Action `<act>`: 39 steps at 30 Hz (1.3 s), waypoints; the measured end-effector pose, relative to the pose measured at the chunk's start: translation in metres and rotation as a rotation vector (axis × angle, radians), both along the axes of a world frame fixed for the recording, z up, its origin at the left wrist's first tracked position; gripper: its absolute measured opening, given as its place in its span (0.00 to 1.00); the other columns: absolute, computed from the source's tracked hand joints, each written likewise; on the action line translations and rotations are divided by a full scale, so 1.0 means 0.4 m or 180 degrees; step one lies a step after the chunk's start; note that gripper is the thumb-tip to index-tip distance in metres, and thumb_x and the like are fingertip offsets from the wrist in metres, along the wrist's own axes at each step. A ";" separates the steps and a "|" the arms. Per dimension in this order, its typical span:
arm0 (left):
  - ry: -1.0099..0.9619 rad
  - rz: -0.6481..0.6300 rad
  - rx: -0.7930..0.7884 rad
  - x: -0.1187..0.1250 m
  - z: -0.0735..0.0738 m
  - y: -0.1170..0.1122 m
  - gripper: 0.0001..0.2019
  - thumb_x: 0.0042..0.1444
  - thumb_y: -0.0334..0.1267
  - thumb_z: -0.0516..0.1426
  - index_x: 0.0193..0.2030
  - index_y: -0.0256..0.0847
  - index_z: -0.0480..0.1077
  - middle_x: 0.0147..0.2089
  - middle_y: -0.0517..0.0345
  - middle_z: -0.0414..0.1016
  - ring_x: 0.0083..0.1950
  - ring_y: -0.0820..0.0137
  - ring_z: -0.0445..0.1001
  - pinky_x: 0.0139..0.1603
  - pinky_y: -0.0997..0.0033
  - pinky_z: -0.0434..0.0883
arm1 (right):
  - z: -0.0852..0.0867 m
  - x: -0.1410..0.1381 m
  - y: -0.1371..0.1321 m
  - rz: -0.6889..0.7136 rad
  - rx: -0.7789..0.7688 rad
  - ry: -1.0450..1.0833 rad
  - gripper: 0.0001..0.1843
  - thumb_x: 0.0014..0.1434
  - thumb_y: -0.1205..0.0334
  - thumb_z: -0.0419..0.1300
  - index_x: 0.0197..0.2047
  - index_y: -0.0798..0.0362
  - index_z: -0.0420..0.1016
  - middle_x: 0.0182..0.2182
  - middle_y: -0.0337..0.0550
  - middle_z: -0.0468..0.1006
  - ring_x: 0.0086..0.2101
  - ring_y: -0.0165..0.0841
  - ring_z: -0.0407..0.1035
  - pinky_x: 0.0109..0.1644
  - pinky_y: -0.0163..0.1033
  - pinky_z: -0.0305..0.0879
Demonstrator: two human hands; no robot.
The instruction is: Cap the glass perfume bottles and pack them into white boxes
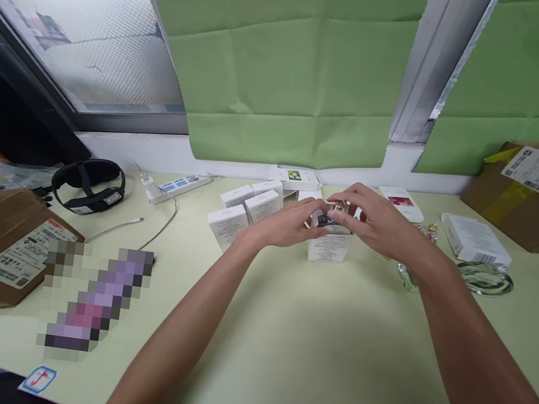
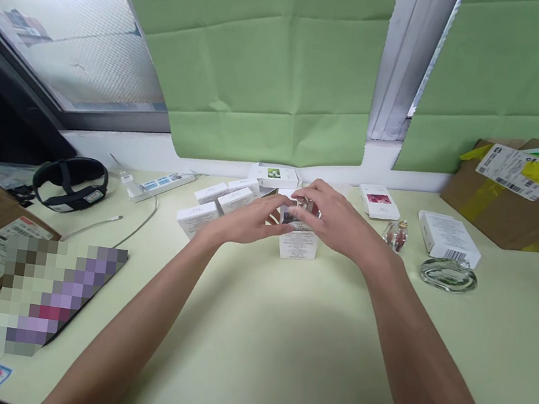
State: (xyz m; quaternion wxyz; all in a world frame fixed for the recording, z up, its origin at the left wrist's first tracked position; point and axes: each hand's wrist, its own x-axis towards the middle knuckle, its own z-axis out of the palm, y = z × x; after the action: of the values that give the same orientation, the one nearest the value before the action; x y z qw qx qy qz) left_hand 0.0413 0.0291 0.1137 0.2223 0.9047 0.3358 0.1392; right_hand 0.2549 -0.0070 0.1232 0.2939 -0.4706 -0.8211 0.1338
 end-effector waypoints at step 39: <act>-0.0040 0.0024 -0.0353 -0.004 -0.010 0.002 0.17 0.66 0.48 0.48 0.59 0.50 0.58 0.59 0.52 0.64 0.52 0.63 0.71 0.48 0.60 0.69 | 0.008 -0.029 -0.016 -0.0732 -0.0237 -0.0161 0.09 0.62 0.57 0.59 0.38 0.48 0.81 0.40 0.41 0.81 0.35 0.36 0.75 0.35 0.40 0.64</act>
State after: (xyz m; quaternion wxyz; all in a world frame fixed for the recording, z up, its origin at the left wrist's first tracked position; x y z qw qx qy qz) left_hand 0.0397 0.0298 0.1098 0.2736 0.8888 0.3450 0.1270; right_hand 0.2432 -0.0136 0.1266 0.2688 -0.5755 -0.7633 0.1176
